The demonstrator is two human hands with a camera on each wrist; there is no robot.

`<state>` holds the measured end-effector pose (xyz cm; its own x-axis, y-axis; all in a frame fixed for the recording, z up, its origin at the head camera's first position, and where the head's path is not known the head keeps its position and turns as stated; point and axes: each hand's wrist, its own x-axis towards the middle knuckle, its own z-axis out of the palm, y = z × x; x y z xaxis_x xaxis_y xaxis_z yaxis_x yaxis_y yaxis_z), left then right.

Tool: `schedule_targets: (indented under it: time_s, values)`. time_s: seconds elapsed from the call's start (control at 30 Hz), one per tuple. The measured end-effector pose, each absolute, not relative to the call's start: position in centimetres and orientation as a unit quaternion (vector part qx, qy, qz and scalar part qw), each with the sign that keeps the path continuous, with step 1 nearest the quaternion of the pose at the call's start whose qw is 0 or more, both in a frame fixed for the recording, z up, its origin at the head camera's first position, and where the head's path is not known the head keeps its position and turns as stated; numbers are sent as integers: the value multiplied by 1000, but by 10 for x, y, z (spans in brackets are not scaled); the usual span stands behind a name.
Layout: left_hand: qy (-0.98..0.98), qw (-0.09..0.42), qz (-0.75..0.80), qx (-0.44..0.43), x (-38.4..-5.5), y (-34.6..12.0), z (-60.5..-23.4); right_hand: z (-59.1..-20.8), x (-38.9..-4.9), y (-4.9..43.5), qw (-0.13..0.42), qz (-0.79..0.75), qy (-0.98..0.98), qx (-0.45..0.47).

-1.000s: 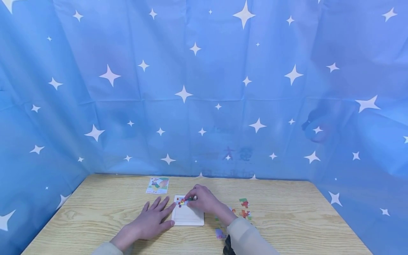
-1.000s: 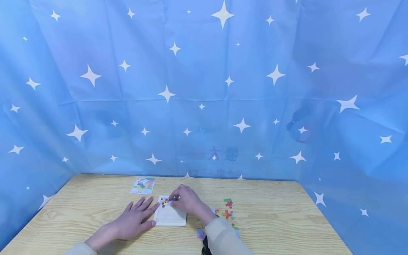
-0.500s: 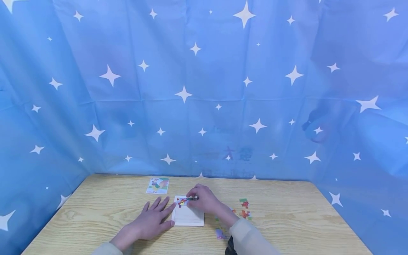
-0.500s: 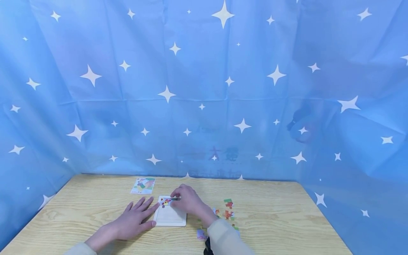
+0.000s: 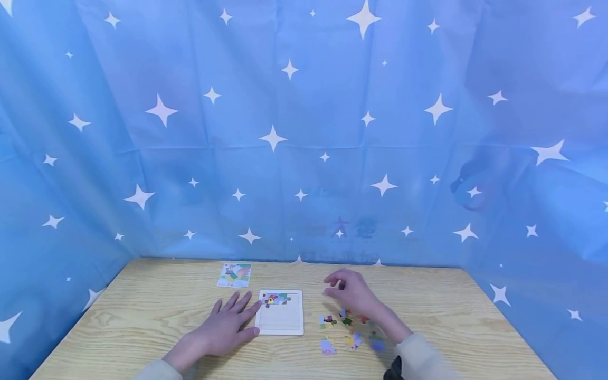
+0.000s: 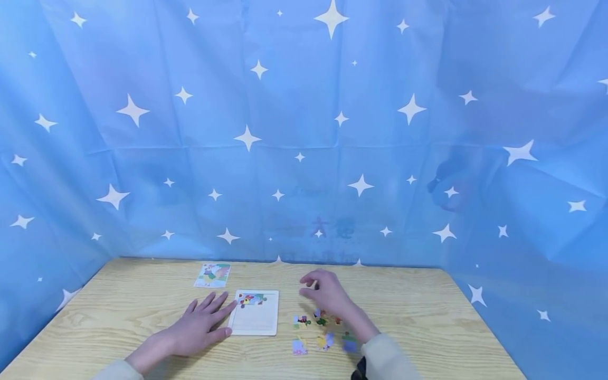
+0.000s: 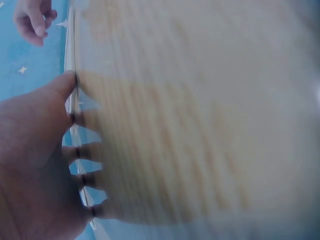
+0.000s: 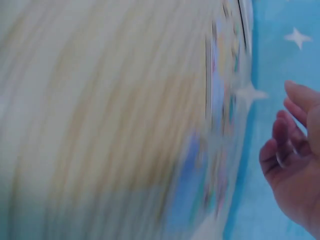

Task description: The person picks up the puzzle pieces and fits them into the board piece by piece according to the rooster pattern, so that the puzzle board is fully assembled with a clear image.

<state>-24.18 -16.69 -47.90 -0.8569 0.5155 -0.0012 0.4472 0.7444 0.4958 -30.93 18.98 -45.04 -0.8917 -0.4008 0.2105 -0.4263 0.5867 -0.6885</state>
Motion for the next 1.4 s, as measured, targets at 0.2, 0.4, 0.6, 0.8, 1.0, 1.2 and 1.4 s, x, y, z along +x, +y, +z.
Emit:
schedule_targets:
  time_s: [0.2, 0.4, 0.6, 0.8, 1.0, 1.2, 1.4]
  values:
    - [932, 80, 243, 257, -235, -165, -469, -442, -312, 232, 32, 383, -901, 201]
    - [933, 86, 243, 250, -231, -165, -462, -439, -311, 261, 15, 386, -906, 170]
    - [934, 85, 244, 247, -230, -167, -461, -444, -311, 279, -9, 392, -904, 174]
    - [932, 87, 246, 250, -230, -165, -461, -448, -309, 284, -62, 397, -893, 202]
    - [931, 83, 249, 255, -233, -163, -466, -448, -307, 287, -93, 397, -890, 204]
    - [932, 57, 244, 261, -242, -166, -486, -450, -312, 289, -118, 397, -884, 219]
    - [929, 68, 251, 263, -241, -166, -481, -452, -312, 288, -126, 406, -878, 220]
